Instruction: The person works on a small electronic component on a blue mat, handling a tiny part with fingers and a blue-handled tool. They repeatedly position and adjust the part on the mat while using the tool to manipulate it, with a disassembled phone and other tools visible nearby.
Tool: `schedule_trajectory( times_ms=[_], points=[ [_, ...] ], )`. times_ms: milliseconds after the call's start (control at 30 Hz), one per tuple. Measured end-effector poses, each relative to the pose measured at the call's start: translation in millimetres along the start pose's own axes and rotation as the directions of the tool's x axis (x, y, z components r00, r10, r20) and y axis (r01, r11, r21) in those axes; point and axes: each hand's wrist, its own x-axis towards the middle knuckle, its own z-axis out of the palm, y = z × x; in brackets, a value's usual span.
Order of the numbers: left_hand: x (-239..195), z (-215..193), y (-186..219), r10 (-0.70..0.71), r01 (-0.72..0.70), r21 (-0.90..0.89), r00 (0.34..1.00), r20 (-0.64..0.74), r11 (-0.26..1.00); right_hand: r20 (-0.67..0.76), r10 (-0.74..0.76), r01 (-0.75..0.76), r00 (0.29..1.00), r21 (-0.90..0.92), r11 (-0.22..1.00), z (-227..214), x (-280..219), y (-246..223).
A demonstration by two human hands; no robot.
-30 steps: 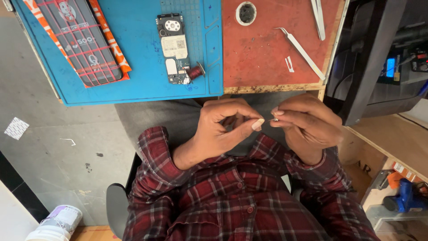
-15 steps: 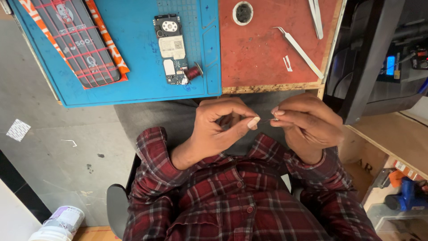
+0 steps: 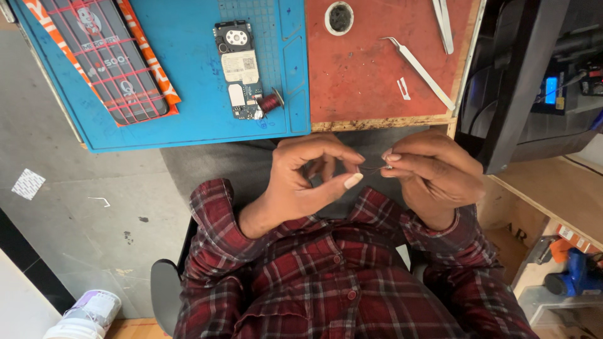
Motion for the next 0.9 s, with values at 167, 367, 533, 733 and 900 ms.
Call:
schedule_trajectory(
  times_ms=[167, 367, 533, 733, 900],
  points=[
    [-1.5, 4.7, -3.3, -0.019, 0.02, -0.027, 1.0, 0.022, 0.999, 0.015, -0.005, 0.004, 1.0, 0.031, 1.0, -0.8, -0.1, 1.2],
    [-3.6, 5.8, -6.7, -0.029, 0.029, -0.023, 1.0, 0.009, 0.999, -0.005, -0.05, 0.05, 0.999, 0.04, 0.998, 1.0, 2.7, 3.9],
    [-4.8, 5.0, -7.9, -0.036, 0.036, -0.06, 0.999, 0.007, 0.998, -0.023, -0.056, 0.057, 0.998, 0.046, 0.997, 2.7, 2.6, 5.5],
    [-4.2, 2.9, -5.1, -0.048, 0.048, -0.06, 0.999, 0.009, 0.997, -0.014, -0.023, 0.023, 1.0, -0.001, 1.0, 0.2, -0.4, 1.8],
    [-2.4, -4.8, 0.0, -0.017, 0.017, 0.044, 1.0, -0.008, 0.999, 0.005, -0.005, 0.005, 1.0, 0.002, 1.0, -1.8, -0.3, 0.9]
  ],
)
